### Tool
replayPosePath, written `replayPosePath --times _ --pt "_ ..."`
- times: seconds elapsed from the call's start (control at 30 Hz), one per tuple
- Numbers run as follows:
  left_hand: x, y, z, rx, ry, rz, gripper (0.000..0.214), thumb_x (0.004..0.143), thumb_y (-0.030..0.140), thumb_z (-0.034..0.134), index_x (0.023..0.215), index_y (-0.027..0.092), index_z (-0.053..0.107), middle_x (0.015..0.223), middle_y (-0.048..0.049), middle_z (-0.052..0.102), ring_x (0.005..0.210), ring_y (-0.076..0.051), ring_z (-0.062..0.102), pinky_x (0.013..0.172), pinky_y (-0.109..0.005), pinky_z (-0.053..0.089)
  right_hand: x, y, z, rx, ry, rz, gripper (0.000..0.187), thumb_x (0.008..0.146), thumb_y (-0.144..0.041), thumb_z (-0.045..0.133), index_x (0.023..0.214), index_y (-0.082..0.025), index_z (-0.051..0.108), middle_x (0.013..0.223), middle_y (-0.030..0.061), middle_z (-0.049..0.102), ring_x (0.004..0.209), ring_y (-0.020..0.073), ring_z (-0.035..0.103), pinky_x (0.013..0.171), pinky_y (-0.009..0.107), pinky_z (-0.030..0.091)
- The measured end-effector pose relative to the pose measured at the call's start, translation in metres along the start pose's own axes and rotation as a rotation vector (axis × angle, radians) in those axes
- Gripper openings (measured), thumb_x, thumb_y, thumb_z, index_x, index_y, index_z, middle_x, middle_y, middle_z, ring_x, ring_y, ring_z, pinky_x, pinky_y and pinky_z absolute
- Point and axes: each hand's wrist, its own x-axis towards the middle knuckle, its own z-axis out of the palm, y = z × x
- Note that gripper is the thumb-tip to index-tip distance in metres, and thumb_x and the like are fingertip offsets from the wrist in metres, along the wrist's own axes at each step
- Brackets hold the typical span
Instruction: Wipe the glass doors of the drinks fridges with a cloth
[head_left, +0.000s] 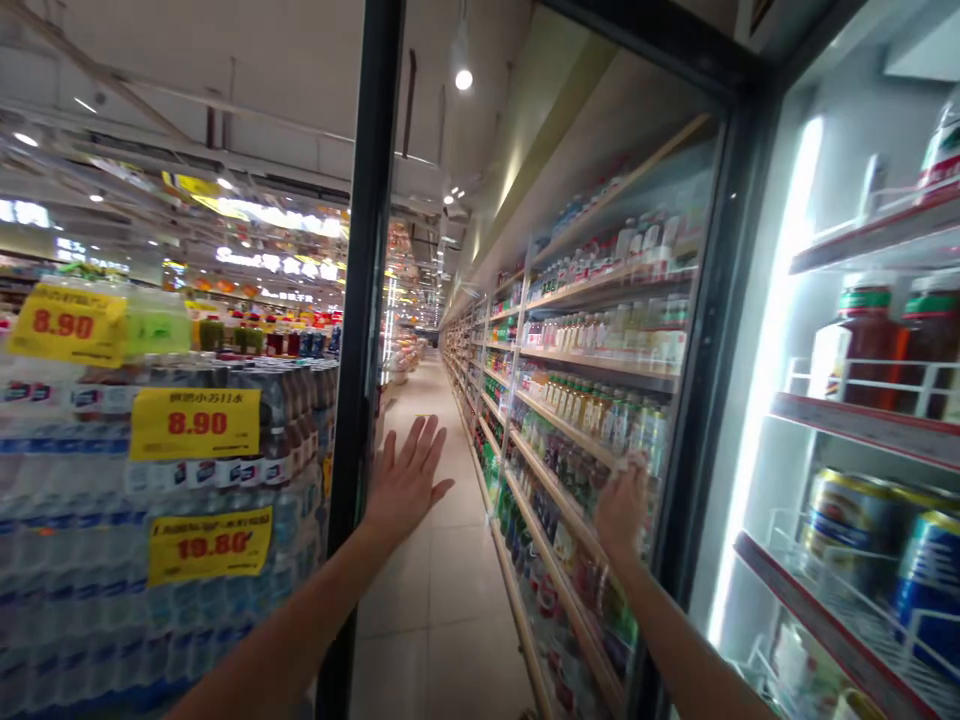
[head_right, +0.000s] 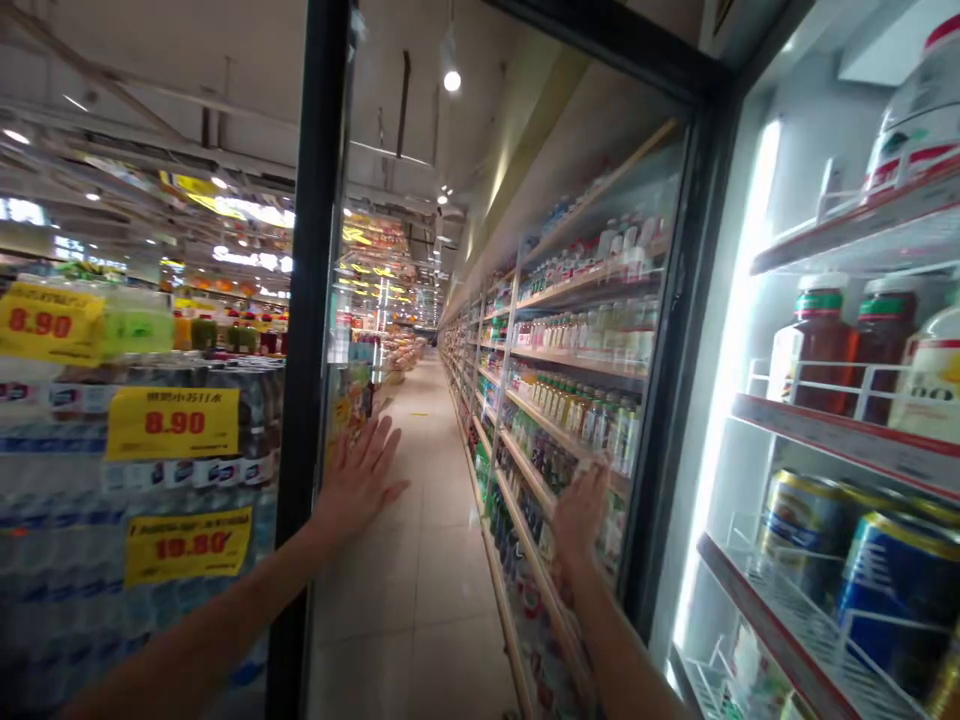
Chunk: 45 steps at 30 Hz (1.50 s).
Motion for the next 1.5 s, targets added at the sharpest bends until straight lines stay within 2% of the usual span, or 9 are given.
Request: replayPosePath --times 0.13,0.23,0.3,0.47,0.73,0.97,1.2,1.4,1.5 --pt "0.003 0.002 -0.001 -0.011 -0.009 -0.003 0.068 0.086 0.05 0.045 0.141 0.012 0.03 0.146 -0.0148 0.031 0.139 -0.027 0.022 0.112 -0.051 0.015 -0.051 -0.071 0.005 0.101 -0.078 -0.459 0.058 0.087 -0.012 0.03 0.145 -0.015 0.02 0.14 0.0166 0.04 0.135 0.0243 0.028 0.107 0.049 0.027" --pt "0.0 0.002 0.0 -0.021 0.009 -0.019 0.07 0.086 0.05 0.045 0.142 0.014 0.026 0.146 -0.0142 0.032 0.139 -0.027 0.022 0.112 -0.051 0.017 -0.064 -0.082 0.006 0.152 -0.167 -0.854 0.06 0.085 -0.009 0.037 0.142 -0.022 0.028 0.136 0.0093 0.048 0.134 0.0192 0.032 0.112 0.045 0.02" --pt "-0.007 0.0 0.003 -0.019 0.012 -0.019 0.069 0.086 0.049 0.045 0.142 0.014 0.026 0.145 -0.0135 0.033 0.139 -0.027 0.022 0.112 -0.05 0.018 -0.047 -0.067 0.006 0.113 -0.133 -0.817 0.058 0.085 -0.011 0.037 0.142 -0.023 0.03 0.136 0.0097 0.048 0.133 0.0194 0.033 0.111 0.045 0.02" --pt "-0.023 -0.007 0.01 0.003 -0.032 0.021 0.067 0.086 0.051 0.045 0.141 0.015 0.031 0.143 -0.0132 0.037 0.138 -0.026 0.024 0.112 -0.048 0.019 0.014 -0.061 0.011 0.0 0.031 -0.275 0.056 0.09 -0.019 0.031 0.144 -0.013 0.021 0.144 0.0196 0.034 0.137 0.0261 0.026 0.106 0.051 0.027" --pt "-0.035 -0.012 0.009 0.055 -0.118 0.024 0.07 0.082 0.05 0.052 0.139 0.015 0.034 0.146 -0.01 0.033 0.138 -0.024 0.025 0.111 -0.044 0.025 -0.076 -0.082 0.004 0.181 -0.271 -1.174 0.047 0.085 -0.01 0.038 0.129 -0.023 0.048 0.135 0.0017 0.05 0.135 0.0172 0.029 0.115 0.045 0.011" --pt "-0.055 -0.015 0.013 0.102 -0.165 0.027 0.077 0.078 0.052 0.056 0.14 0.014 0.032 0.145 -0.0116 0.034 0.138 -0.025 0.024 0.11 -0.043 0.027 0.014 -0.108 0.02 0.068 -0.076 -0.596 0.049 0.086 -0.011 0.037 0.135 -0.013 0.042 0.14 0.0146 0.043 0.136 0.0238 0.027 0.11 0.049 0.019" --pt "-0.053 -0.013 0.014 0.122 -0.222 0.024 0.078 0.079 0.051 0.055 0.142 0.013 0.028 0.147 -0.0122 0.029 0.138 -0.026 0.024 0.108 -0.044 0.03 -0.078 -0.062 0.007 0.241 -0.269 -1.318 0.051 0.081 -0.006 0.039 0.127 -0.023 0.05 0.138 0.0009 0.048 0.134 0.0163 0.031 0.115 0.042 0.013" --pt "-0.057 -0.015 0.022 0.14 -0.2 0.033 0.083 0.078 0.054 0.055 0.143 0.013 0.023 0.148 -0.0113 0.029 0.139 -0.026 0.021 0.108 -0.045 0.03 0.001 -0.11 0.026 0.136 -0.004 -0.742 0.043 0.085 -0.013 0.041 0.128 -0.013 0.049 0.134 0.0131 0.049 0.139 0.0208 0.019 0.114 0.045 0.011" --pt "-0.056 -0.014 0.02 0.157 -0.204 0.03 0.085 0.078 0.055 0.055 0.144 0.014 0.022 0.148 -0.0107 0.029 0.139 -0.025 0.021 0.108 -0.044 0.031 -0.012 -0.101 0.022 0.161 -0.057 -0.822 0.044 0.085 -0.013 0.04 0.128 -0.014 0.049 0.134 0.0119 0.05 0.14 0.0202 0.018 0.114 0.045 0.01"
